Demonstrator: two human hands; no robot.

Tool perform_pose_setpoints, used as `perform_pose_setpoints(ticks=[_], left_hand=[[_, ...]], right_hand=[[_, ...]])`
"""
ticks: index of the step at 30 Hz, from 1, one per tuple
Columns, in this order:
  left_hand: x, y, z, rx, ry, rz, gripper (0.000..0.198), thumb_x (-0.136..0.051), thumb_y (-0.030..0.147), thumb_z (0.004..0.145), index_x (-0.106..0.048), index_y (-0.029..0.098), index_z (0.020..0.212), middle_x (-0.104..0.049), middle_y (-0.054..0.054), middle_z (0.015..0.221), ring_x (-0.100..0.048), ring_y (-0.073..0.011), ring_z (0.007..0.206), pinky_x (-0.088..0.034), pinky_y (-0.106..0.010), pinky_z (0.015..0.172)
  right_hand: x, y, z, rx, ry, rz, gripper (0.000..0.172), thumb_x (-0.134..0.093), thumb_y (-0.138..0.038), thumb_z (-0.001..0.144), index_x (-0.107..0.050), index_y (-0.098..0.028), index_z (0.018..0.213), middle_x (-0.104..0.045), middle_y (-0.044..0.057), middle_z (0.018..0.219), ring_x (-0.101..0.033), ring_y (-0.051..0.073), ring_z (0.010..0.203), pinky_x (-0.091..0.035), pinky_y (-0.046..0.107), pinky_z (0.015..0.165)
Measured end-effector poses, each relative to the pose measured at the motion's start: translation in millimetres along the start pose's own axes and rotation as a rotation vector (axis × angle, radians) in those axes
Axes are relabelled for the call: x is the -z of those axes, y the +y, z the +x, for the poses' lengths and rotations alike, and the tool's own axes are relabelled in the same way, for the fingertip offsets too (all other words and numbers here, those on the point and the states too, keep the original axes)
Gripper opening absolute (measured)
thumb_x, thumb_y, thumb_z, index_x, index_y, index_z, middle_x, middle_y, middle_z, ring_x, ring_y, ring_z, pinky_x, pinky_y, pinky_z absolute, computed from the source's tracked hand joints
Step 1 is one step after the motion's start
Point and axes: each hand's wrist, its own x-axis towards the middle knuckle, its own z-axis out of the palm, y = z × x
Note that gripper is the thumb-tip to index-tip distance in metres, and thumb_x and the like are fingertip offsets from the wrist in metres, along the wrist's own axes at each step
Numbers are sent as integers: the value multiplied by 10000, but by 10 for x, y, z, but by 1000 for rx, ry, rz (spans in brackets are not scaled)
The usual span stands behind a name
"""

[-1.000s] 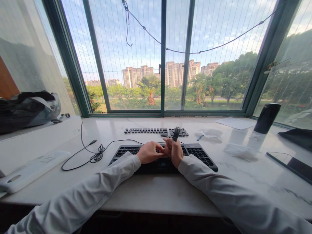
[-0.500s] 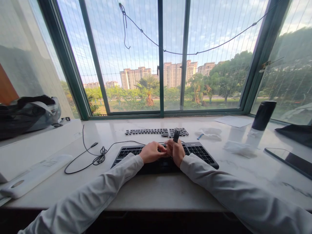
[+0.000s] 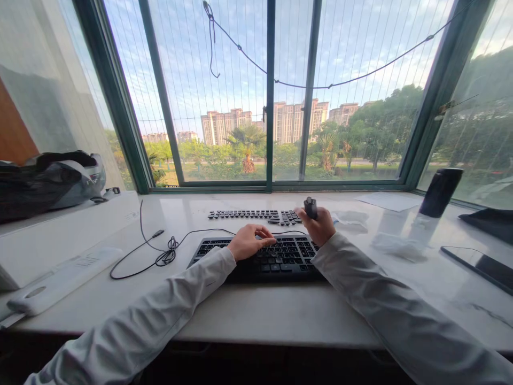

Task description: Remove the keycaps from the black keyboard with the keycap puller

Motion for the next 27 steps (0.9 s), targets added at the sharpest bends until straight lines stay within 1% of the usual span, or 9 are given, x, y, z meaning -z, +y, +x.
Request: perform_pose_setpoints(ticks=[2, 3, 4, 6, 11, 15, 19, 23, 27], left_hand=[[-8, -12, -10, -5, 60, 22, 375, -611, 520, 703, -680, 178, 842, -703, -46, 821, -641, -195, 795, -470, -293, 778], [-14, -17, -14, -11, 80, 30, 352, -611, 506, 710, -677, 188, 845, -703, -38, 813, -644, -192, 784, -472, -292, 774], [-19, -20, -16, -18, 95, 36, 333, -614, 495, 713, -677, 196, 846, -703, -31, 806, -647, -189, 778, -474, -289, 771], [-25, -24, -17, -32, 103, 34, 312, -621, 482, 713, -681, 206, 846, -705, -24, 796, -651, -189, 782, -477, -281, 762], [-23, -34, -1, -18, 77, -60, 337, -628, 492, 709, -705, 201, 861, -716, -35, 793, -660, -196, 795, -490, -270, 733], [-36, -49, -2, -7, 84, -124, 354, -626, 492, 714, -716, 186, 869, -719, -48, 836, -660, -199, 815, -498, -269, 732], [-61, -49, -13, -1, 100, -152, 338, -617, 465, 732, -717, 181, 885, -719, -48, 831, -659, -191, 815, -500, -261, 729], [-74, -45, -23, 3, 110, -139, 316, -600, 440, 753, -720, 190, 904, -719, -41, 836, -660, -181, 804, -503, -259, 731], [-60, -17, -57, -27, 46, -92, 302, -645, 414, 718, -719, 200, 919, -720, -34, 844, -661, -183, 815, -503, -263, 743]], right_hand=[[112, 68, 29, 69, -103, -453, 304, -502, -386, 751, -573, -180, 540, -558, 25, 520, -491, 132, 535, -318, 245, 535], [136, 91, 26, 81, -169, -613, 258, -498, -368, 749, -628, -193, 610, -615, 38, 593, -535, 152, 589, -332, 250, 564], [140, 105, 15, 83, -235, -724, 233, -492, -353, 751, -661, -212, 674, -651, 44, 660, -564, 168, 632, -344, 254, 587], [111, 116, -20, 94, -338, -822, 232, -480, -348, 764, -685, -239, 753, -681, 47, 745, -595, 184, 688, -359, 258, 620], [18, 121, -95, 282, -463, -697, 243, -512, -337, 771, -681, -269, 933, -678, 21, 720, -604, 177, 709, -357, 244, 648], [-13, 118, -130, 409, -494, -562, 270, -560, -279, 746, -664, -264, 994, -645, -8, 654, -583, 146, 659, -345, 225, 655], [-50, 111, -156, 376, -440, -512, 297, -558, -272, 752, -644, -256, 1036, -629, -16, 645, -566, 127, 614, -336, 211, 615], [-69, 154, -162, 343, -419, -500, 260, -564, -258, 736, -673, -254, 972, -630, -20, 649, -554, 110, 588, -327, 203, 585], [-68, 208, -165, 366, -437, -464, 227, -588, -265, 719, -700, -246, 915, -637, -19, 648, -546, 98, 578, -327, 195, 575]])
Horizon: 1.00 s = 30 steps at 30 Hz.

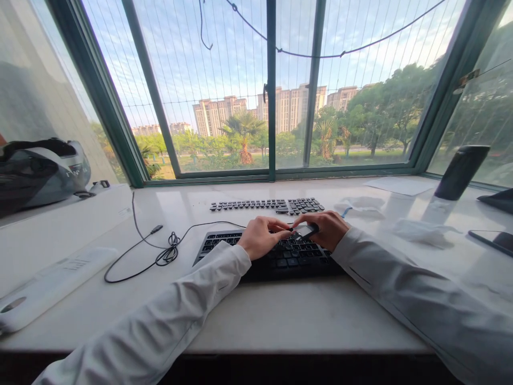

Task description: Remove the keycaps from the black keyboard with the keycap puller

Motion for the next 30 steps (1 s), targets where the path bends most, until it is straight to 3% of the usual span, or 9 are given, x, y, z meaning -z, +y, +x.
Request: perform_pose_setpoints(ticks=[4, 10, 20, 25, 30], left_hand=[[5, 41, -42, -54, -35, 71, 263, -685, 351, 685, -718, 207, 902, -723, -13, 804, -662, -176, 787, -497, -270, 759], [16, 41, -63, -156, 35, 232, 196, -693, 337, 695, -710, 226, 856, -714, 12, 776, -656, -158, 755, -488, -258, 734], [190, -124, 16, -189, 191, 520, 173, -580, 341, 808, -707, 251, 882, -715, 0, 856, -645, -176, 837, -467, -291, 825], [280, -200, 45, -209, 228, 547, 225, -537, 358, 835, -724, 235, 854, -712, -28, 907, -636, -193, 880, -462, -313, 858], [372, -205, 53, -228, 232, 608, 251, -515, 369, 845, -718, 230, 896, -711, -26, 945, -639, -202, 908, -455, -320, 872]], right_hand=[[-29, 19, -9, 19, -13, 69, 193, -588, -290, 726, -713, -239, 863, -668, -5, 696, -580, 111, 628, -351, 195, 601], [-78, 88, -14, 32, -20, 112, 212, -568, -233, 703, -711, -239, 860, -697, 2, 765, -624, 138, 711, -387, 204, 641], [74, 130, 29, -274, 64, -233, 242, -483, -267, 774, -676, -288, 919, -707, 2, 881, -626, 179, 793, -374, 244, 640], [138, 222, 46, -417, -55, -362, 244, -467, -336, 803, -674, -276, 917, -698, 30, 890, -612, 193, 811, -365, 261, 651], [190, 349, 41, -439, -127, -384, 280, -435, -352, 829, -679, -260, 933, -691, 59, 898, -611, 208, 831, -389, 281, 688]])
